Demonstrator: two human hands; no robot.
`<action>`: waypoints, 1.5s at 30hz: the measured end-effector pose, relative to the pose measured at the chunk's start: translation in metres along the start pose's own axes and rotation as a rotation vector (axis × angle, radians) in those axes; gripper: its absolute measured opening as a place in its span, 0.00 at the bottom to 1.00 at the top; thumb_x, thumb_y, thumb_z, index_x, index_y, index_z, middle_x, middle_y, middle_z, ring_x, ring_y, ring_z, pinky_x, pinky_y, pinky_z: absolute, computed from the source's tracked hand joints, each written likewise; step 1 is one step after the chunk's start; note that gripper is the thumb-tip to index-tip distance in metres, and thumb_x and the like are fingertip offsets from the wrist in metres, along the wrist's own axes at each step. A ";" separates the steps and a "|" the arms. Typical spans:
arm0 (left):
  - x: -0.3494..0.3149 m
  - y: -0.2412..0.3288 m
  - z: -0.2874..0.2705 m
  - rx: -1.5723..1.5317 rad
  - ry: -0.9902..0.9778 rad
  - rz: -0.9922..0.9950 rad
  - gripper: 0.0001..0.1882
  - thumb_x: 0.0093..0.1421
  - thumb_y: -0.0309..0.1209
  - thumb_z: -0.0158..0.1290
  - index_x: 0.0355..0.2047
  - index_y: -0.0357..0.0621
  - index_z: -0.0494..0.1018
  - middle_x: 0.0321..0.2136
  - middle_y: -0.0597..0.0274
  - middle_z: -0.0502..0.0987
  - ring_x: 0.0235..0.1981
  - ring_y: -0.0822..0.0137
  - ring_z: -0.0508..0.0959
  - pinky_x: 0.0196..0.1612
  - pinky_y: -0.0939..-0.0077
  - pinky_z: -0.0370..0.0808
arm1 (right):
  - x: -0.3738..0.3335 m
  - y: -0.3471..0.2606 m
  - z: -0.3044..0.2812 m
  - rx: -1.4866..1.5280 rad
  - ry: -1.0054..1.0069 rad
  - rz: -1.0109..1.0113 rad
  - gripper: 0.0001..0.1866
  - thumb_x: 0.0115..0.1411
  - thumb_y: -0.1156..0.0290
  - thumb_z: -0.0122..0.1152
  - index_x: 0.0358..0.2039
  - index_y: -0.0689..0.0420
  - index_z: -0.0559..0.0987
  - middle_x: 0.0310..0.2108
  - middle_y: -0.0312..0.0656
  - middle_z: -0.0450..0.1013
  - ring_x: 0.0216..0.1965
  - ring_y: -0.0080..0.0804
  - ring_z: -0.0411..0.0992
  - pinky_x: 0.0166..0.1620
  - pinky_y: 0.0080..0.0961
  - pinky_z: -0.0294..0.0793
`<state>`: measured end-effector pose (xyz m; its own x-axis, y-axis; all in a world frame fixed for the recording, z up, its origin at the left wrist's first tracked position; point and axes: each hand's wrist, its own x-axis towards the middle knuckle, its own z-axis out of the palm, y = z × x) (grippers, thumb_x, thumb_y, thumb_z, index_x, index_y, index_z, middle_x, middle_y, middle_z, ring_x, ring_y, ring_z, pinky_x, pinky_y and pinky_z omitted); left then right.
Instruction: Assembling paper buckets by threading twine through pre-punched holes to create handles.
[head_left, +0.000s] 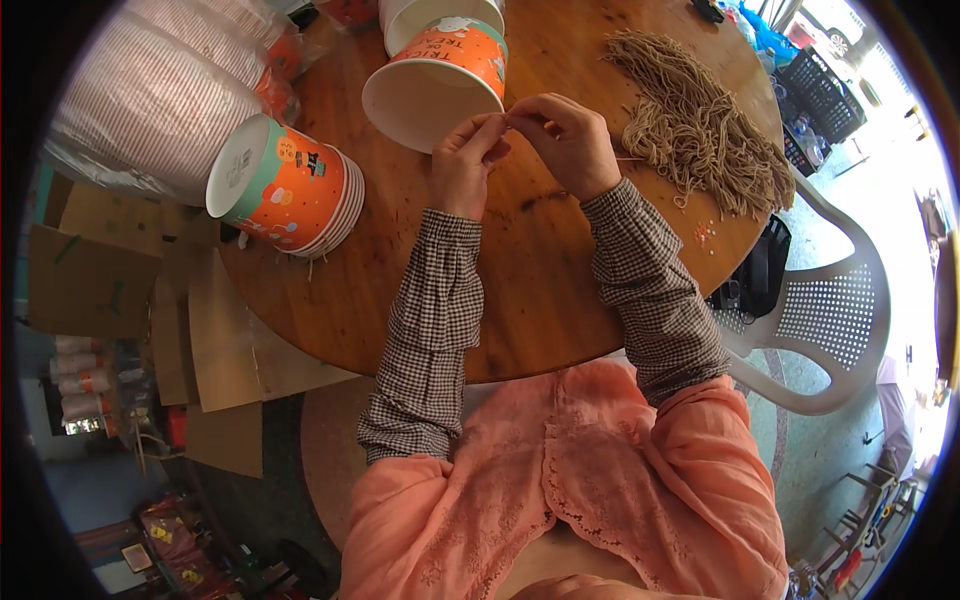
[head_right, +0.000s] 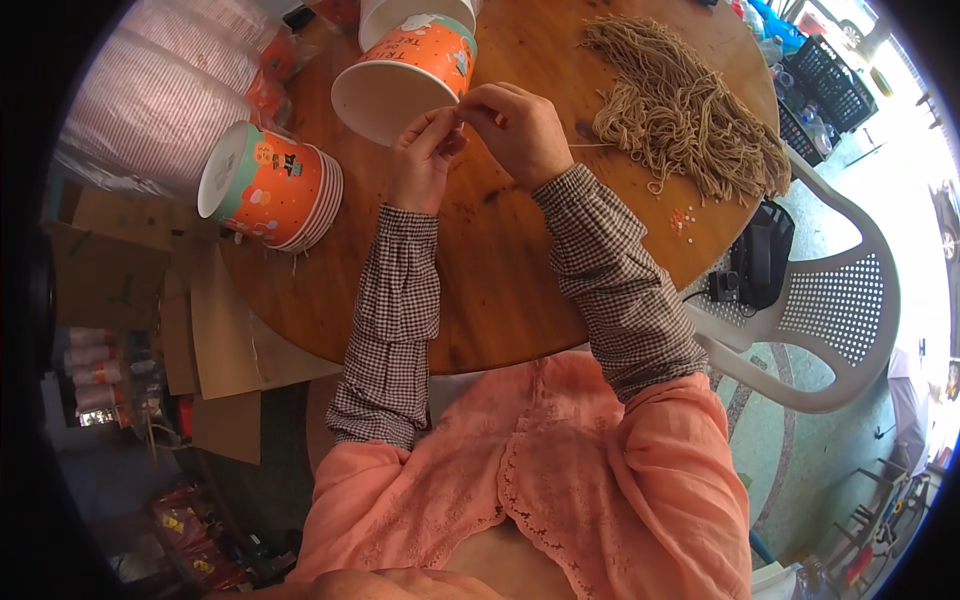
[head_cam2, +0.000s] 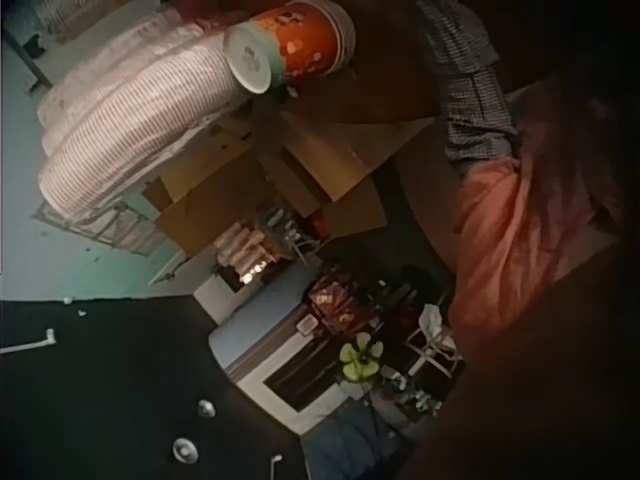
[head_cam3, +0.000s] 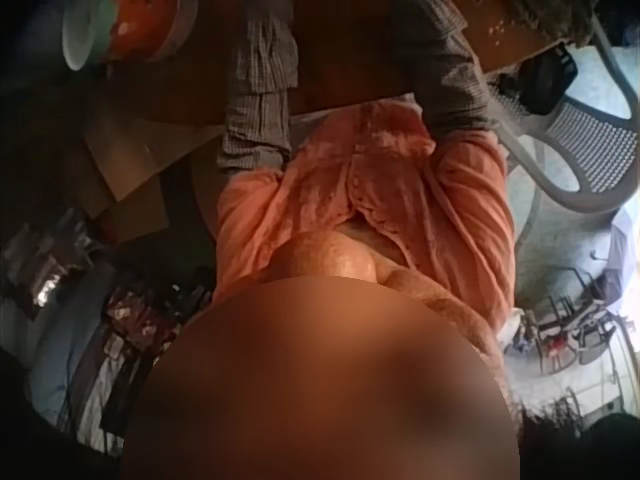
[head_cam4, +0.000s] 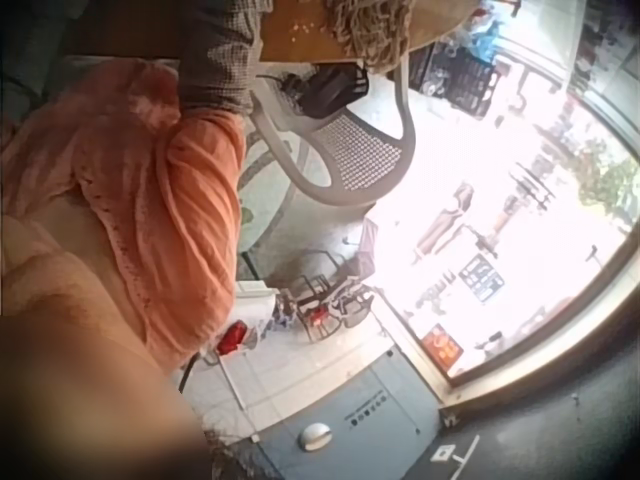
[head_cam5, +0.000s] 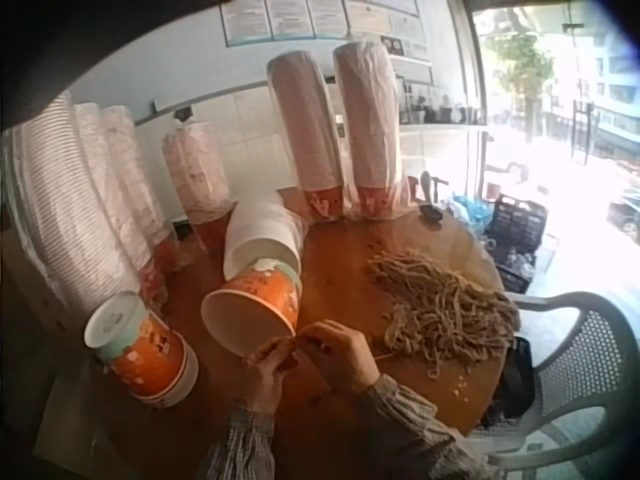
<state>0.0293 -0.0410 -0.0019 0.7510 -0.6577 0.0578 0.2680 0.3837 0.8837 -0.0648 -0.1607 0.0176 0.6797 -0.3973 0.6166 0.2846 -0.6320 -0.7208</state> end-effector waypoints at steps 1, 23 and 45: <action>0.000 0.000 0.002 0.000 -0.001 -0.001 0.08 0.61 0.30 0.56 0.37 0.39 0.79 0.30 0.68 0.78 0.29 0.79 0.73 0.36 0.85 0.71 | 0.000 0.001 0.000 0.006 0.013 0.018 0.07 0.55 0.72 0.63 0.35 0.59 0.80 0.31 0.39 0.77 0.28 0.30 0.74 0.33 0.24 0.74; 0.002 0.000 0.002 0.034 0.211 0.308 0.04 0.62 0.25 0.54 0.35 0.39 0.76 0.32 0.68 0.77 0.29 0.78 0.73 0.36 0.84 0.73 | 0.000 -0.004 -0.003 -0.030 0.039 0.243 0.07 0.55 0.70 0.63 0.32 0.58 0.81 0.25 0.41 0.78 0.23 0.27 0.74 0.31 0.23 0.74; -0.016 0.001 0.029 0.403 0.184 0.035 0.16 0.65 0.39 0.50 0.34 0.37 0.78 0.27 0.66 0.78 0.23 0.78 0.70 0.27 0.84 0.66 | -0.006 -0.011 0.010 0.087 0.037 0.390 0.08 0.63 0.68 0.51 0.36 0.60 0.70 0.24 0.48 0.76 0.22 0.40 0.76 0.28 0.32 0.74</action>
<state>0.0001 -0.0488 0.0118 0.8604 -0.5082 0.0393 0.0113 0.0961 0.9953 -0.0656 -0.1445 0.0187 0.7236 -0.6209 0.3013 0.0672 -0.3711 -0.9262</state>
